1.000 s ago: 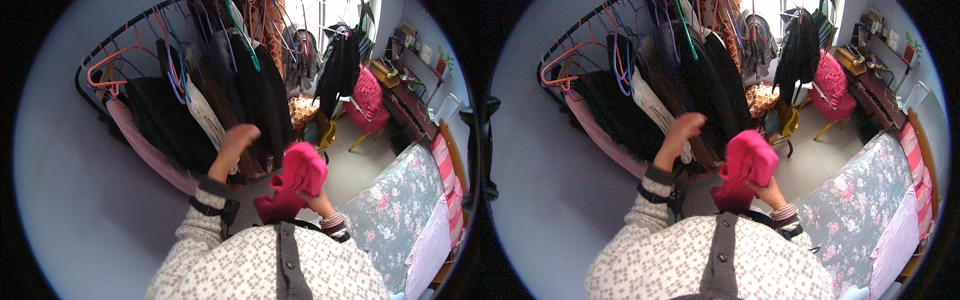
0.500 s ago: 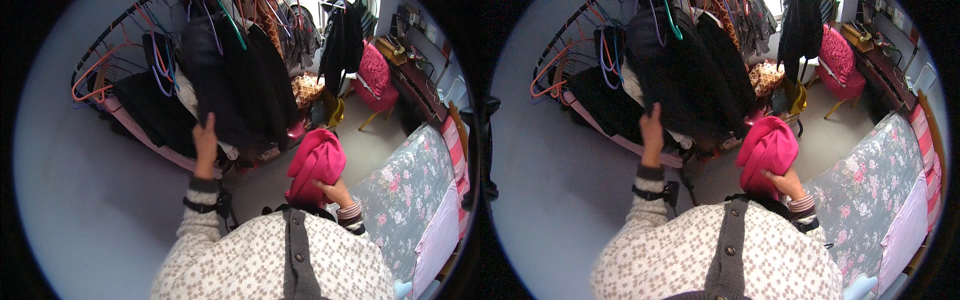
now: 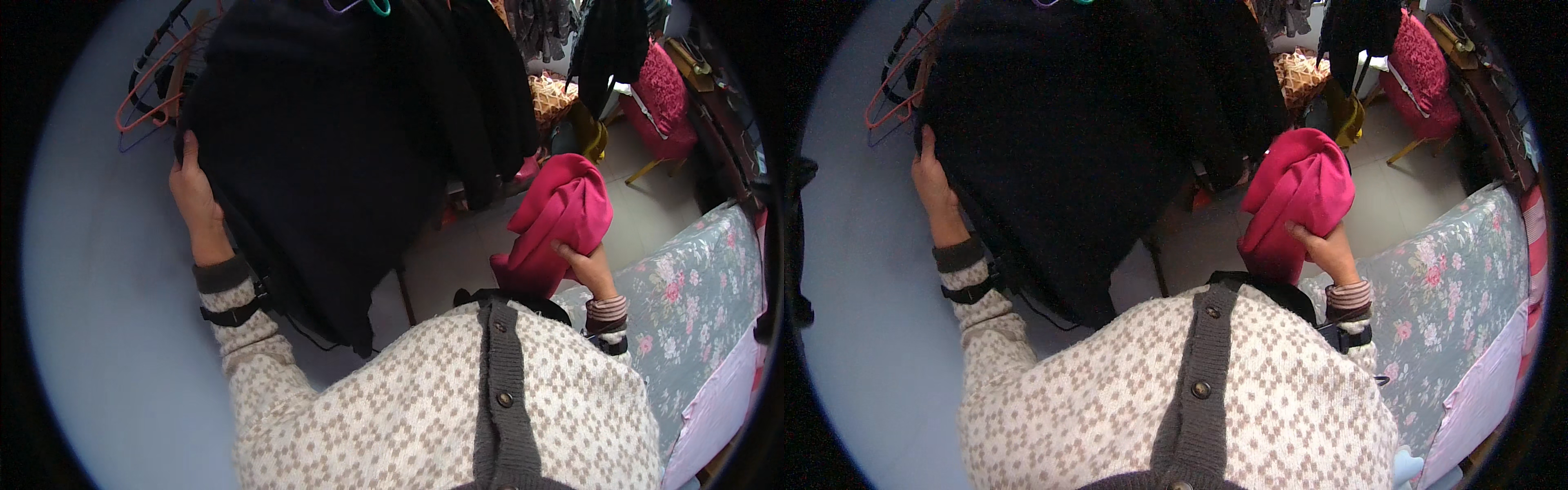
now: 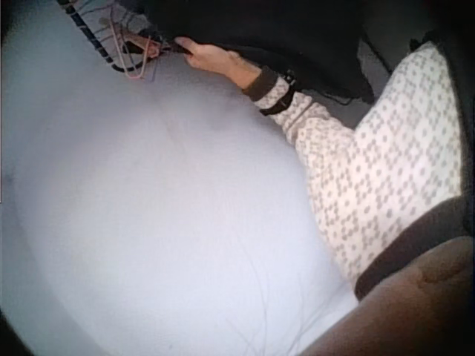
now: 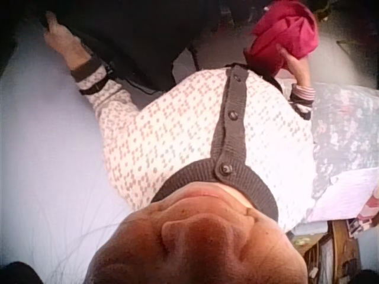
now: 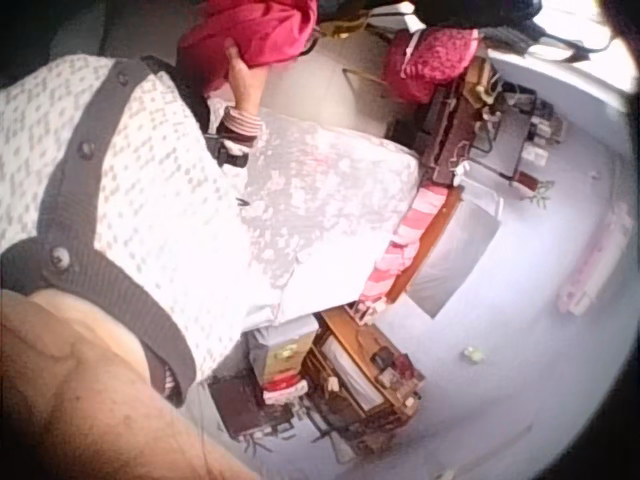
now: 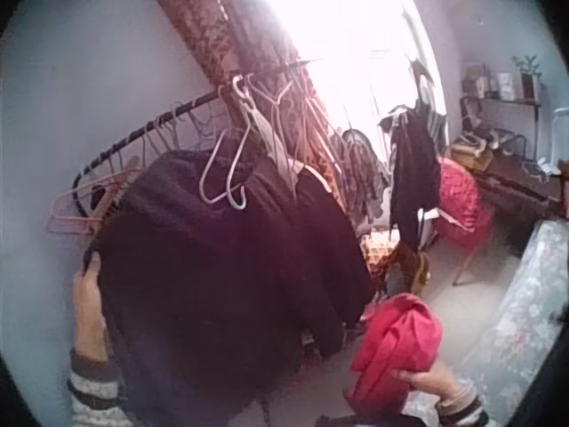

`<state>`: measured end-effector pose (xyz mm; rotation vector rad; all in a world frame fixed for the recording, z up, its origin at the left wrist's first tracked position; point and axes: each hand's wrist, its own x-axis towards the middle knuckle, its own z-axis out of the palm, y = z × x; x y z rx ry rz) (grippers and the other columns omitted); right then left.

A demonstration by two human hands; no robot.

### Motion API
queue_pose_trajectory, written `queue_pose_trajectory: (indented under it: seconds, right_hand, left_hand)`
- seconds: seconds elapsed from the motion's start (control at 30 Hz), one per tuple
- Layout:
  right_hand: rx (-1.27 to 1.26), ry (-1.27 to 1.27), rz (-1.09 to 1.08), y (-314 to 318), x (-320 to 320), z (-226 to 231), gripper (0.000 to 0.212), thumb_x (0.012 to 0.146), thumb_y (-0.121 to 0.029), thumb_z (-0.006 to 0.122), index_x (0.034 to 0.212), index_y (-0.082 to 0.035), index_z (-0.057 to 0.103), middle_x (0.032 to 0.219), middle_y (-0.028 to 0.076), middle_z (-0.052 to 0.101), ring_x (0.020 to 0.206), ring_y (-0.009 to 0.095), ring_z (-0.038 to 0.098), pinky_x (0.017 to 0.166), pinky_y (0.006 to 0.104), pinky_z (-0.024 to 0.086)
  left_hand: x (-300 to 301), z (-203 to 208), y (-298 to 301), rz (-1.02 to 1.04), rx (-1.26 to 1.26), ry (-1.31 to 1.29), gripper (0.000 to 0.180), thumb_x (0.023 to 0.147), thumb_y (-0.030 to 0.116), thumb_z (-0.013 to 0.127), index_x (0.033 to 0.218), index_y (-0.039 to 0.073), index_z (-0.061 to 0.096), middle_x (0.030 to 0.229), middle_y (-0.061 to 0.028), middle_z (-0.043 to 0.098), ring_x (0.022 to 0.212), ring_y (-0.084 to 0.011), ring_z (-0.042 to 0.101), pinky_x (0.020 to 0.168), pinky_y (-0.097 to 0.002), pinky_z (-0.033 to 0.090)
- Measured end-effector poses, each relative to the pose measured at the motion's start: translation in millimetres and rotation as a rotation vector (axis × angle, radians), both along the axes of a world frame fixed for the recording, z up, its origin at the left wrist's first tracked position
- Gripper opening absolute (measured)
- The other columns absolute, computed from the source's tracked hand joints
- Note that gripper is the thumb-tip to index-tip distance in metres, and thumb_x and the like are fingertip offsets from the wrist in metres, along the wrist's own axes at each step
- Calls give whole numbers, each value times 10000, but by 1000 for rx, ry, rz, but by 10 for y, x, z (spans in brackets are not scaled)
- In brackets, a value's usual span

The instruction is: The person closes a washing machine lid, walks through a living area into a bedroom, and removes a pink garment from a clothes rack. They then handle several other garments on hangers, including a black top and a brown sweater, before returning to the washing machine and placing the pink garment inside.

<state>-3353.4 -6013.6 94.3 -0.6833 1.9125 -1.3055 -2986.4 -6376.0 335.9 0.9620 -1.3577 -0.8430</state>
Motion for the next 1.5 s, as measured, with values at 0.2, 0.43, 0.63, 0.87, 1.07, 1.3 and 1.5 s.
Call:
queue_pose_trajectory:
  seconds: [0.2,0.43,0.63,0.87,1.07,1.3,1.5]
  right_hand:
    - [-113,90,-95,52,-1,4,570,751,-282,819,1176,22,591,1064,108,662,937,186,634,768,334,529]
    - [-92,71,-65,117,-38,-118,539,769,-260,803,1180,22,600,1108,94,663,1013,189,614,879,342,489]
    - [64,108,-91,183,19,-158,628,745,-300,814,1230,13,567,1184,147,641,1112,244,598,954,367,455]
    - [29,202,21,203,118,-166,625,750,-290,802,1243,3,552,1202,190,621,1143,302,583,984,387,441]
    - [-52,149,-94,206,198,-205,618,771,-265,791,1271,-2,541,1234,165,611,1184,279,557,1024,387,412]
    - [-197,-39,-155,156,361,-84,691,801,-243,783,1349,17,453,1302,135,560,1211,228,522,1034,352,404]
    - [-252,-190,-292,43,562,3,657,783,-186,791,1325,12,476,1272,108,576,1168,206,544,1010,345,424]
  left_hand:
    - [18,-153,-85,-118,124,57,672,906,370,666,1280,-153,471,1255,-197,579,1117,-280,586,969,-333,471]
    - [-235,-509,-84,-240,221,120,719,898,433,659,1297,-129,454,1266,-205,568,1124,-289,589,975,-336,471]
    - [-761,-1203,138,-202,155,-149,729,845,422,717,1242,-148,494,1228,-237,588,1108,-316,590,962,-359,462]
    - [-1416,-2765,41,-179,78,-468,396,833,160,653,1147,-72,585,1103,-224,648,1009,-347,626,873,-403,475]
    - [-1694,-3620,817,-1054,422,-911,613,857,302,690,1335,-15,471,1231,-185,607,1107,-287,593,929,-374,466]
    - [-2358,-2979,1462,-1776,353,-404,692,810,215,779,1392,54,440,1342,-123,542,1220,-207,506,1026,-352,406]
    - [-2376,-2860,1482,-1858,251,-269,516,800,144,774,1262,46,567,1265,-62,603,1132,-155,547,989,-347,433]
